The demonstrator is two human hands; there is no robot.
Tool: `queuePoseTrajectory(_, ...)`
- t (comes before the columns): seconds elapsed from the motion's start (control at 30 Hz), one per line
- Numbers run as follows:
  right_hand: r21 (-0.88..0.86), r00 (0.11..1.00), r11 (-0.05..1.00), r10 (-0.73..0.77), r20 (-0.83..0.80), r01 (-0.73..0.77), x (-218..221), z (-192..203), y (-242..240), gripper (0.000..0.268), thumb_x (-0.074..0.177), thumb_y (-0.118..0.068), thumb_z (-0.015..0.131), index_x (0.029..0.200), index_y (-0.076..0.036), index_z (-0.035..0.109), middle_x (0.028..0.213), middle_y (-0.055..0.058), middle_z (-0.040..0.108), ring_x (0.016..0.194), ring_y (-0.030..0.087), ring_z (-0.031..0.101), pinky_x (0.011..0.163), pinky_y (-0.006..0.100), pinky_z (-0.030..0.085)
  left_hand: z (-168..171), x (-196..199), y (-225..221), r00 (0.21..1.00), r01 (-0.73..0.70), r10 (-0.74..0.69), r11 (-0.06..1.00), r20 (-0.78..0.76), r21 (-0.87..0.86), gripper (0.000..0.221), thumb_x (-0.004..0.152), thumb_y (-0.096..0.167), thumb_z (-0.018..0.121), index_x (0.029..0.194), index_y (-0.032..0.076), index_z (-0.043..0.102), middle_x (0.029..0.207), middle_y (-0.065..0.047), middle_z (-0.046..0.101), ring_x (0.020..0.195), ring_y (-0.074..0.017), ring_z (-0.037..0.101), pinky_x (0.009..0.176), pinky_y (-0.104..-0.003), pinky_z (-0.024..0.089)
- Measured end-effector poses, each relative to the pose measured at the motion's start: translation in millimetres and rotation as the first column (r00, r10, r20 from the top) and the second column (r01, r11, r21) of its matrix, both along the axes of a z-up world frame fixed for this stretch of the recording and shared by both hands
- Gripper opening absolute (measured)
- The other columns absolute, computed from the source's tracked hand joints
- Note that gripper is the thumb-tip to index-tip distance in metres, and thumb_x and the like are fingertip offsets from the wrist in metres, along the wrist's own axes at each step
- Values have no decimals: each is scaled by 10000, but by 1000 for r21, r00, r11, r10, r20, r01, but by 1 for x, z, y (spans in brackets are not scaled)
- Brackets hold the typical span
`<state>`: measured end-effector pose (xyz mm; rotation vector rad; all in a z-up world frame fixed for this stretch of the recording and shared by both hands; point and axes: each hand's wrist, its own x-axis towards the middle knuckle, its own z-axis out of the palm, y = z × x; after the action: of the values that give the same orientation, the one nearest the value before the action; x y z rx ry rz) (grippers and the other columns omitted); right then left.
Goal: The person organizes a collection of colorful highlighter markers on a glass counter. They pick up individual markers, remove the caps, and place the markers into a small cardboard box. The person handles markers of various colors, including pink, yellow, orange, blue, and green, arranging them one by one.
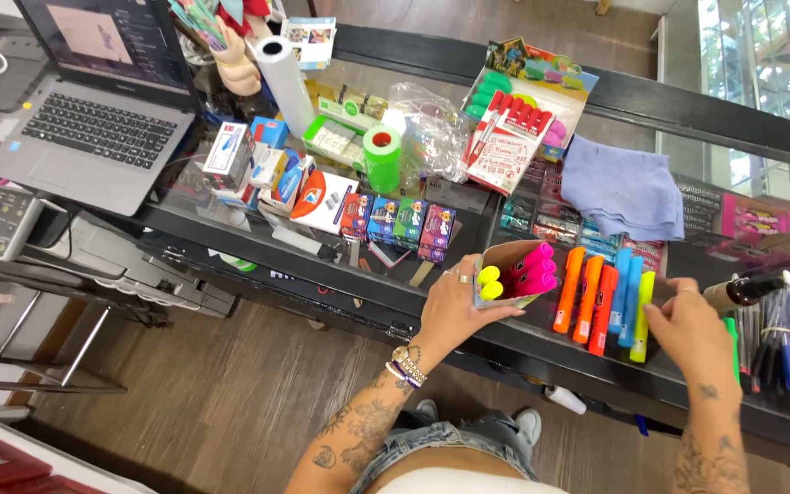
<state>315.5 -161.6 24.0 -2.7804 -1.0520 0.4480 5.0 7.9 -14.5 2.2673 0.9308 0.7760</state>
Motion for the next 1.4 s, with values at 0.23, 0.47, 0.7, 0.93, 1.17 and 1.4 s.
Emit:
queuePoseTrajectory(0.23,-147,985,989,12,173,14,19,-32,12,482,1016,-399,624,1407,-119,639,1238,137,803,1113,446,760,803,599,592,1,-1,0,1000,6,-6,1000,-4,-15,924,768,736,787,1353,80,500,949,-131,717,819,-339,716,647,-475,555)
queuePoseTrajectory(0.47,162,959,982,47,279,-95,-38,51,-1,344,983,-339,684,975,-6,600,960,200,687,850,447,670,734,533,491,3,-1,-1,1000,-13,13,998,-6,-53,940,739,752,790,1352,99,505,966,-135,720,849,-356,720,676,-488,551)
queuePoseTrajectory(0.7,835,874,372,425,235,-405,-143,138,11,187,1022,-27,771,1185,-2,682,1217,169,705,1177,309,680,1090,411,547,5,-1,-4,998,4,-4,1000,59,-8,884,756,678,858,1312,109,472,969,-101,667,814,-339,697,649,-480,523)
queuePoseTrajectory(0.93,735,791,557,610,-46,-387,-159,111,92,292,829,-16,834,1108,-47,753,1088,183,752,998,378,768,795,405,649,3,-1,-6,974,-3,-17,996,226,91,859,758,622,862,1307,40,549,989,-224,696,941,-433,760,866,-495,616)
queuePoseTrajectory(1.17,650,638,527,766,-83,-548,-174,127,109,409,978,-126,648,1385,-84,648,1048,191,787,906,422,782,795,478,652,0,0,-3,951,-65,-3,975,309,210,837,744,673,836,1248,61,567,881,-157,678,842,-350,747,814,-428,600)
queuePoseTrajectory(1.4,573,585,512,808,-68,-640,-159,113,110,383,1077,-140,543,1409,-21,692,1079,185,627,957,402,698,905,488,583,-2,0,-3,965,-50,1,982,261,183,851,778,674,810,1289,47,545,920,-188,689,887,-383,754,846,-448,599)
